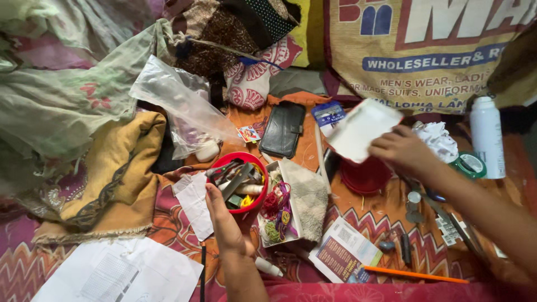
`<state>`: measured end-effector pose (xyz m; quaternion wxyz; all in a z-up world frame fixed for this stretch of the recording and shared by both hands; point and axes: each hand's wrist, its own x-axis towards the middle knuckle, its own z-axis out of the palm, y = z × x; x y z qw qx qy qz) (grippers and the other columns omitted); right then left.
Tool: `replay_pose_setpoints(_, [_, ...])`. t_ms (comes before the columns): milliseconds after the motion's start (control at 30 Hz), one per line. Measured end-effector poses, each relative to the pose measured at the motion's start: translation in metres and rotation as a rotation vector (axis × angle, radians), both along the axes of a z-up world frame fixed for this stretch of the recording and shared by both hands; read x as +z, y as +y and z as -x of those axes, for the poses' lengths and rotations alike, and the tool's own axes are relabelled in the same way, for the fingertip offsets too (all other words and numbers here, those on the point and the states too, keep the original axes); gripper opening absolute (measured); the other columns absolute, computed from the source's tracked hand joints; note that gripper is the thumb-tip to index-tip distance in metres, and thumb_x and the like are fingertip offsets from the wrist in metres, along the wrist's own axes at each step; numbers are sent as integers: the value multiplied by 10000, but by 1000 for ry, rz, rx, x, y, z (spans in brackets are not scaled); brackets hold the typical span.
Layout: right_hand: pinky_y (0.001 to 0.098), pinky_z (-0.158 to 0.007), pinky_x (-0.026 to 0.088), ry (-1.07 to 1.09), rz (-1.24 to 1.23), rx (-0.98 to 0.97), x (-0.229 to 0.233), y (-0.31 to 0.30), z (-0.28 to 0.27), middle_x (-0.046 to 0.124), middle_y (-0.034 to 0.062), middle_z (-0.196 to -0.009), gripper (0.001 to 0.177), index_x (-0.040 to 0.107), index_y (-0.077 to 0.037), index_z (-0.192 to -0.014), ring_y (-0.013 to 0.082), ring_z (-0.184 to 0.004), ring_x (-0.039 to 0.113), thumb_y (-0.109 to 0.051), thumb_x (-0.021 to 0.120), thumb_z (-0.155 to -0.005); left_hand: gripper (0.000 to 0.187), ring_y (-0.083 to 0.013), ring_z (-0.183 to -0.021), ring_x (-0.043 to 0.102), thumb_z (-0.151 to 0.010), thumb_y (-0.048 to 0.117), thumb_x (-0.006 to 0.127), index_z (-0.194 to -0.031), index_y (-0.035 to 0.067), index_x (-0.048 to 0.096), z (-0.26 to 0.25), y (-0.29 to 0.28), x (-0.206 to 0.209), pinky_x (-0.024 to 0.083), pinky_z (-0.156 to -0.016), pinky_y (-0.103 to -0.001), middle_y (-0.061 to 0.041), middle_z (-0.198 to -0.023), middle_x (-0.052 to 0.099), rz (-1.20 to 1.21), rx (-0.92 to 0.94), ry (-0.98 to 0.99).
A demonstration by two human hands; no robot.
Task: The person organizes small items on a cluttered bed, picking up a red container and placing various objects like hair ties, a small tool, and a white packet into it. They also handle a box and a crumpled tissue while sorting through the items.
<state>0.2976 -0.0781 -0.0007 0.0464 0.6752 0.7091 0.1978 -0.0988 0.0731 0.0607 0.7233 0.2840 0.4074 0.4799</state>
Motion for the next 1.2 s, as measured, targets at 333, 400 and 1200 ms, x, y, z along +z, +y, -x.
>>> replay_pose_setpoints(333, [415,-781,587,1230,-64,-241,-1,25,196,765,147,-1059,595,642,-117,-1339,288,-884,769,-484,734,-879,690,-244,-995,708,-949,665,440,-1406,159,548,4,6,-12,630,-768,-419,-90,-1225,693,0,52,-194])
replay_pose_setpoints(400, [495,-775,579,916,260,-577,5,36,243,738,217,-830,789,462,-248,-1521,401,-821,731,-604,684,-853,673,-237,-1003,716,-925,657,440,-1400,191,544,7,3,-11,632,-770,-423,-70,-1218,697,40,80,-159])
replay_pose_setpoints(1200, [438,-791,571,519,-128,-387,-5,-100,118,758,114,-1096,364,710,-173,-1204,334,-913,723,-145,649,-846,715,-234,-970,730,-927,699,420,-1378,163,565,13,9,-14,641,-738,-395,-78,-1215,708,2,-1,-204])
